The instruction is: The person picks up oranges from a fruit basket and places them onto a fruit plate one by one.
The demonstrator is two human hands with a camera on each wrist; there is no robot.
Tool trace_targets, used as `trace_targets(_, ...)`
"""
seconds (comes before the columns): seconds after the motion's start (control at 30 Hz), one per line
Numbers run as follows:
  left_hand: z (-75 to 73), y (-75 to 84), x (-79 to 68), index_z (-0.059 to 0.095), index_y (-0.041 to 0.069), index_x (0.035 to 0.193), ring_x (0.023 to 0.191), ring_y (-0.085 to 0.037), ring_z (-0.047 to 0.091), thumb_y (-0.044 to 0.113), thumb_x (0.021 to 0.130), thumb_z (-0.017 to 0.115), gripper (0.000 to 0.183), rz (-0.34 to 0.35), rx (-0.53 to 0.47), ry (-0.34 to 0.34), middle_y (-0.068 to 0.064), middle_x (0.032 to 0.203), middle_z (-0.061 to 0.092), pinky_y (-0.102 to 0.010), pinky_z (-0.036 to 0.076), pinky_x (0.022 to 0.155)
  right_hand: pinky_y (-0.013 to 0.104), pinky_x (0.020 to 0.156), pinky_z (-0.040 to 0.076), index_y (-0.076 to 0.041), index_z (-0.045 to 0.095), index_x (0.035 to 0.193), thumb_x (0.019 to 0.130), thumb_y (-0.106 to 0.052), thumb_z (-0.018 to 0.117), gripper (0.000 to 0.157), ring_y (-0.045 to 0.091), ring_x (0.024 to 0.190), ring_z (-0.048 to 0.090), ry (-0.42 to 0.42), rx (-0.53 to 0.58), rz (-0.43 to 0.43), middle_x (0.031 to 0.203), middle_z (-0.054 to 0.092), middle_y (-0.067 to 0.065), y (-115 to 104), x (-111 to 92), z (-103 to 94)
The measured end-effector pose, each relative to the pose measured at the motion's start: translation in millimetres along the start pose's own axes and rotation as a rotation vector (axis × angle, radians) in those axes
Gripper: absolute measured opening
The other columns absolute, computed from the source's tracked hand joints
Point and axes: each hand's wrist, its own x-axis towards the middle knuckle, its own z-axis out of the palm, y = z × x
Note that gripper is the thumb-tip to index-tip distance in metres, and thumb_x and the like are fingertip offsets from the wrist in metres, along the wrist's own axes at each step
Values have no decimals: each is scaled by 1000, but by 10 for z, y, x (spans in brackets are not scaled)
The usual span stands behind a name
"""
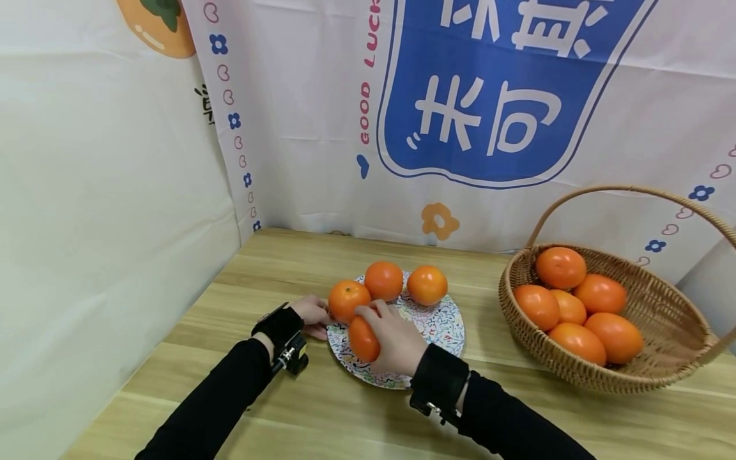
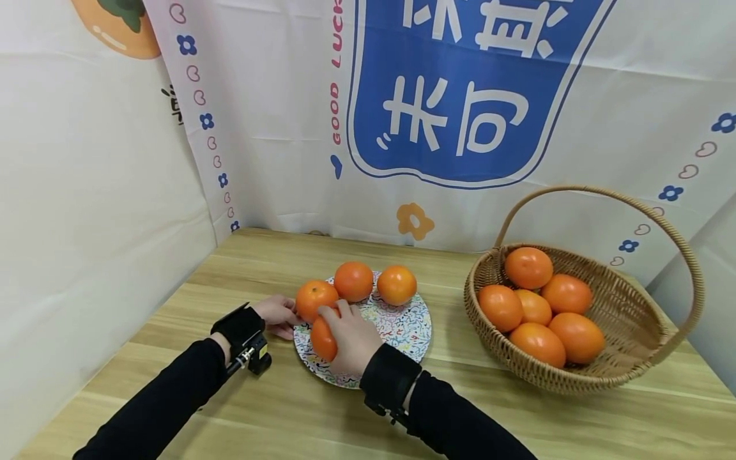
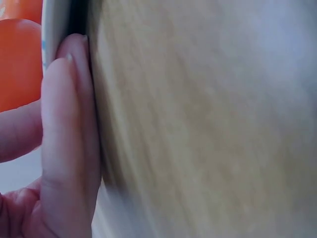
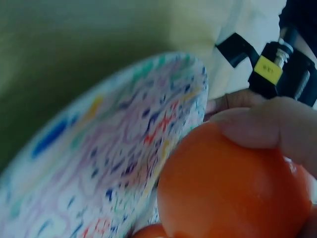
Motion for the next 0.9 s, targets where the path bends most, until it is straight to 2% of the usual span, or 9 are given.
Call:
trace_targets(0.13, 5, 3, -14, 55, -5, 101, 43, -5, 48, -1, 78, 54, 23, -1, -9, 0, -2, 64, 50, -17, 52, 49, 28, 59, 46, -20, 37, 122, 55, -22, 78, 78, 23, 99, 44, -7, 1, -22, 114, 39, 6, -56, 12, 61)
trace_targets(0.37, -20, 25, -15, 53, -4, 106, 45, -5, 48, 0, 78, 52, 28, -24, 29, -19, -3, 67, 51, -19, 53, 52, 28, 60, 45, -22, 36, 122, 54, -20, 78, 80, 22, 100, 42, -8, 26, -19, 116, 37, 6, -54, 38, 144)
trace_targets(0.5, -44, -41, 96, 56, -2, 104, 46, -7, 50, 2, 77, 56, 27, -15, 37, -36, -5, 70, 53, -23, 54, 55, 28, 60, 46, -23, 35, 123, 57, -24, 77, 78, 22, 100, 42, -2, -3, -39, 116, 37, 7, -56, 46, 175)
trace_targets(0.53, -63, -88, 161, 57, -1, 101, 46, -7, 51, 2, 76, 57, 25, 11, 21, -68, -5, 69, 54, -23, 54, 54, 28, 60, 47, -23, 35, 123, 58, -26, 77, 78, 22, 100, 42, 0, -14, -45, 116, 37, 7, -57, 48, 183)
trace_targets(0.63, -73, -130, 227, 57, 0, 100, 48, -8, 53, 3, 75, 58, 25, 28, 25, -89, -7, 71, 55, -24, 55, 55, 28, 61, 48, -23, 35, 124, 60, -30, 76, 76, 22, 100, 42, 8, -40, -56, 115, 37, 7, -65, 49, 191)
trace_targets(0.73, -65, -119, 204, 56, -2, 101, 48, -8, 53, 2, 75, 57, 26, 25, 12, -84, -7, 73, 55, -23, 54, 54, 28, 62, 48, -24, 34, 124, 60, -31, 76, 77, 23, 101, 42, 3, -42, -54, 116, 36, 7, -74, 41, 183)
trace_targets(0.77, -46, -83, 149, 55, -3, 103, 48, -8, 52, 2, 77, 56, 27, 8, 21, -57, -7, 74, 55, -23, 54, 54, 28, 63, 49, -24, 34, 125, 60, -30, 76, 78, 23, 102, 41, 0, -40, -53, 117, 36, 7, -77, 38, 180)
trace_targets(0.9, -26, 1, -19, 54, -6, 102, 46, -6, 50, 0, 78, 53, 25, 25, -6, -48, -5, 72, 52, -19, 53, 51, 29, 65, 49, -23, 31, 127, 60, -30, 76, 81, 23, 105, 40, -12, -34, -43, 120, 34, 7, -79, 31, 178)
